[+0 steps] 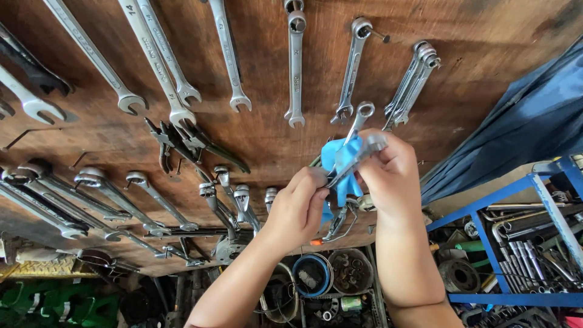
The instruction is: The person wipes several wrenches with a blue cloth in a workshop. They take each wrench from a wall-mounted rack, wipe it thoroughly, and return it to the rack. The process is repeated for multiple wrenches of different sizes.
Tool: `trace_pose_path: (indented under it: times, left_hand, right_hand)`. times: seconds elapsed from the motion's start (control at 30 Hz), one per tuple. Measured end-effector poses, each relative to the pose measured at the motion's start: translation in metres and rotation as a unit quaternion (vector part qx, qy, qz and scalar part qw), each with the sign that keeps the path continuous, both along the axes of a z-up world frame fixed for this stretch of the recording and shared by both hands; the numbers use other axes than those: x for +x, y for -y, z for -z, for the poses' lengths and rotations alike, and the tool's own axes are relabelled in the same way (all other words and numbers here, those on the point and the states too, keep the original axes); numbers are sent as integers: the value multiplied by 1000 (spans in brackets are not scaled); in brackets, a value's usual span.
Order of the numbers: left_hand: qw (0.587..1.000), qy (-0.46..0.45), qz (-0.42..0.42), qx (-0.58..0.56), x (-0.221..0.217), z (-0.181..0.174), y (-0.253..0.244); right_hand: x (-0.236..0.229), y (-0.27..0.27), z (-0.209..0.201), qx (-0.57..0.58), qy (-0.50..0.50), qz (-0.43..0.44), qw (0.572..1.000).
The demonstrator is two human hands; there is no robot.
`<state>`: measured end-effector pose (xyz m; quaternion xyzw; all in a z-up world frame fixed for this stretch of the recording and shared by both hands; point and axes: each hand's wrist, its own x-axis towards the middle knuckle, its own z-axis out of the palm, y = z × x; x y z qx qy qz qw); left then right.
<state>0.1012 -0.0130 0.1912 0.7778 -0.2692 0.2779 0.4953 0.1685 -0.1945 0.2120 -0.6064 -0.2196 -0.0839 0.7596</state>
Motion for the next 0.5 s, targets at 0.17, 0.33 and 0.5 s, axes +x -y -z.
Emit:
trace_pose_path:
  times: [0.17,0.33,0.5]
  left_hand:
    - [999,23,-8,-36,-2,14,2]
    - [997,17,-21,-66,-10,18,1]
    - [997,15,-25,-74,-18,22,-3]
  right_hand:
    - [-4,1,9,-20,-17,-41,999]
    - [-2,2,23,7,-22,-79,997]
    - [-6,-3,34,97,11,-104,990]
